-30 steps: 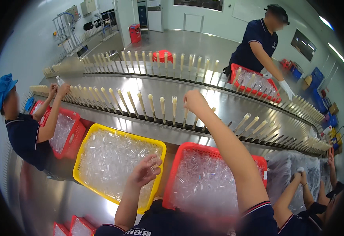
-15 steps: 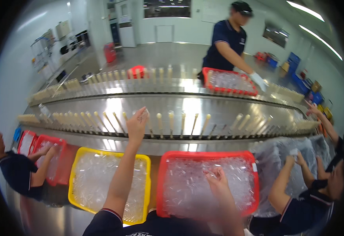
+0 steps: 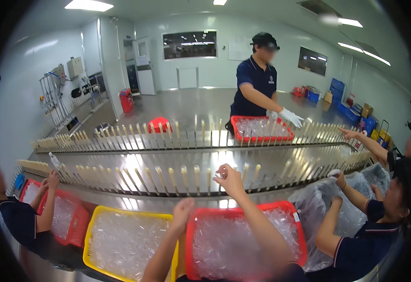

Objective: The person picks transparent plastic tubes from a tray and places them onto pins on a conveyor line by hand.

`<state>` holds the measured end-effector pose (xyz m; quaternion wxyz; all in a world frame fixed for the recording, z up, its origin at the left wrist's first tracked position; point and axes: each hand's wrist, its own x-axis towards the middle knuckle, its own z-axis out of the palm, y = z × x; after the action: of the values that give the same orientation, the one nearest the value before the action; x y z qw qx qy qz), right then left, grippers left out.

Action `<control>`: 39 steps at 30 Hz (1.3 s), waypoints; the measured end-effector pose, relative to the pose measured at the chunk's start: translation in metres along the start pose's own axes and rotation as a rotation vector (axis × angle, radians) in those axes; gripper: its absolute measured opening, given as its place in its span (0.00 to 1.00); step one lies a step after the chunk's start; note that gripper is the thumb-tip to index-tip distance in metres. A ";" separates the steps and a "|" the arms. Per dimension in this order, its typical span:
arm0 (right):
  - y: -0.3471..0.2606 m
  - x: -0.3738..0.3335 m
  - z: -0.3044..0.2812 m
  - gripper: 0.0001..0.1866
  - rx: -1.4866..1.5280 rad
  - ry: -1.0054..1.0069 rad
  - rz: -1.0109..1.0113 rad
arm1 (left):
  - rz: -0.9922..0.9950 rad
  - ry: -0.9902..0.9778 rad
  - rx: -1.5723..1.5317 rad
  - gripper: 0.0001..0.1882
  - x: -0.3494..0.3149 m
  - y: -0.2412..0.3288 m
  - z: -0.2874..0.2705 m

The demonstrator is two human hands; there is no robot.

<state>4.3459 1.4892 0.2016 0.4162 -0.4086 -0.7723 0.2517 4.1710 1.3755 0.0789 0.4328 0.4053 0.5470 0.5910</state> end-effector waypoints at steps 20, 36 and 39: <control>-0.001 -0.130 0.009 0.20 -0.061 -0.504 0.244 | -0.029 0.018 -0.036 0.18 -0.054 0.084 -0.105; 0.017 -0.233 0.155 0.32 -0.656 -0.657 0.074 | -0.016 0.221 1.408 0.08 0.094 0.178 -0.198; 0.010 -0.226 0.165 0.26 -0.611 -0.789 0.098 | 0.046 0.099 1.446 0.09 0.098 0.185 -0.200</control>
<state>4.2829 1.2967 0.0084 -0.0586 -0.4214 -0.8892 0.1685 3.9388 1.4052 0.2490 0.0189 0.5742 0.8113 0.1080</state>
